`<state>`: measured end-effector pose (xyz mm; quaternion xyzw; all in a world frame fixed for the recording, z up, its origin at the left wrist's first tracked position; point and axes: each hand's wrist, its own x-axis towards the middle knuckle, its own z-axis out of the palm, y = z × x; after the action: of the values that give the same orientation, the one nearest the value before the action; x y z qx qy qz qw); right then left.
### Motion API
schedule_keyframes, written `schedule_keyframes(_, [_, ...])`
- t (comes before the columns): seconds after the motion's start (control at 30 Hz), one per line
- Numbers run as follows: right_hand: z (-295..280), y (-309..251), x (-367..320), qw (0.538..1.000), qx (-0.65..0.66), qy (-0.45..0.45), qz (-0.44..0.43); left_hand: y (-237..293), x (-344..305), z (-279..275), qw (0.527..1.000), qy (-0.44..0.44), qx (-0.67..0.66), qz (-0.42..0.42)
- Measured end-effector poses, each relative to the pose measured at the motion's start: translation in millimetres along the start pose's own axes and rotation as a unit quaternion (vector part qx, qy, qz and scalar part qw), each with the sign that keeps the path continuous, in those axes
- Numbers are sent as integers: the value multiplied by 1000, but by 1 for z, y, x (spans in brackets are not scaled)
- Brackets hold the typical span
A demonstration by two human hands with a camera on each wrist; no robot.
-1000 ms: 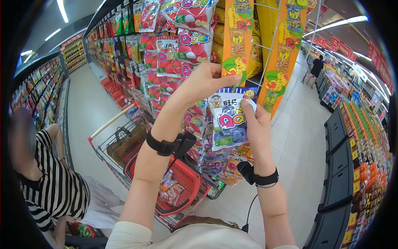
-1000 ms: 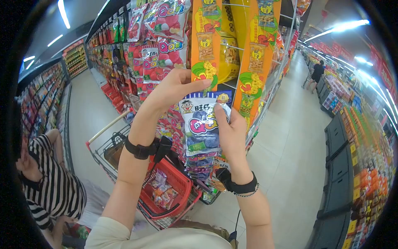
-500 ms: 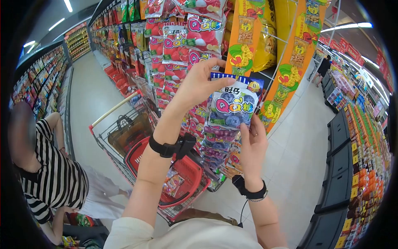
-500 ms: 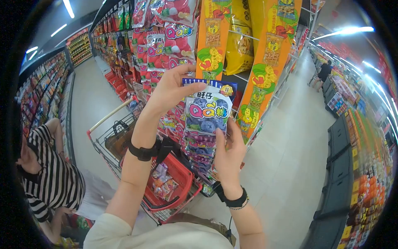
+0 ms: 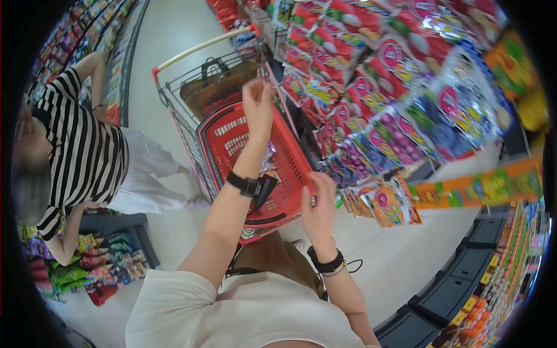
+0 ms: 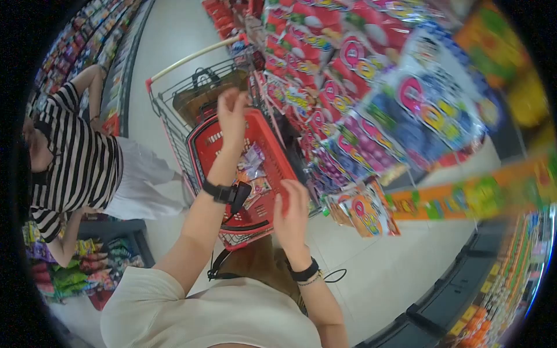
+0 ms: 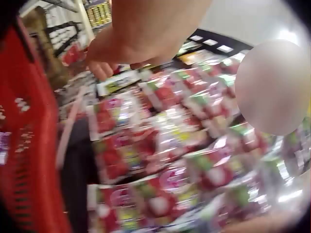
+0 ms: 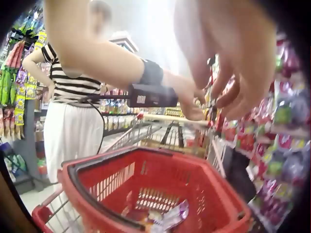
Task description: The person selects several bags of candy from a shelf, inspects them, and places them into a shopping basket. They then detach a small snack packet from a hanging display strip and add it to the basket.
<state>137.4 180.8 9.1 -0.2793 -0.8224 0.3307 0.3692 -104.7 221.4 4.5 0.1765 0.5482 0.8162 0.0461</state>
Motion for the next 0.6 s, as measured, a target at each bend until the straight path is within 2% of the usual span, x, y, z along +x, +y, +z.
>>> schedule_keyframes(0.03, [24, 18, -5, 996, 19, -88, 20, -73, 5, -30, 988, 41, 142, -36])
schedule_keyframes(0.1, [69, 53, -28, 973, -31, -226, 28, -203, -11, -93, 948, 63, 274, -152])
schedule_keyframes(0.13, [85, 65, -38, 948, -54, -314, 26, -255, -30, -125, 937, 15, 325, -129])
schedule_keyframes(0.17, [99, 76, -48, 913, -77, -399, 23, -242, -50, -131, 865, 17, 421, -273])
schedule_keyframes(0.2, [110, 85, -58, 902, -102, -420, -13, -265, -70, -154, 825, -5, 443, -350])
schedule_keyframes(0.23, [116, 89, -67, 899, -101, -427, -12, -288, -84, -173, 781, -28, 459, -424])
schedule_keyframes(0.27, [118, 92, -76, 891, -137, -433, -29, -293, -97, -176, 779, -24, 457, -429])
schedule_keyframes(0.3, [119, 95, -83, 881, -175, -438, -46, -300, -109, -175, 800, 2, 442, -406])
schedule_keyframes(0.33, [119, 97, -89, 871, -175, -458, -13, -303, -114, -169, 820, 28, 426, -381])
schedule_keyframes(0.37, [120, 96, -89, 861, -177, -477, 19, -306, -114, -158, 820, 30, 422, -385])
schedule_keyframes(0.43, [118, 91, -86, 871, -185, -454, 24, -314, -113, -131, 789, -38, 548, -275])
schedule_keyframes(0.47, [118, 89, -83, 874, -159, -455, 58, -333, -115, -124, 766, -31, 591, -252])
schedule_keyframes(0.5, [118, 89, -81, 877, -135, -452, 92, -351, -111, -122, 771, -34, 584, -251])
schedule_keyframes(0.53, [118, 89, -81, 877, -148, -447, 90, -373, -107, -123, 748, -16, 643, -163])
schedule_keyframes(0.57, [119, 88, -82, 898, -137, -411, 79, -388, -101, -119, 718, 6, 692, -73])
schedule_keyframes(0.6, [119, 90, -83, 917, -122, -375, 68, -351, -87, -109, 819, -11, 554, -148])
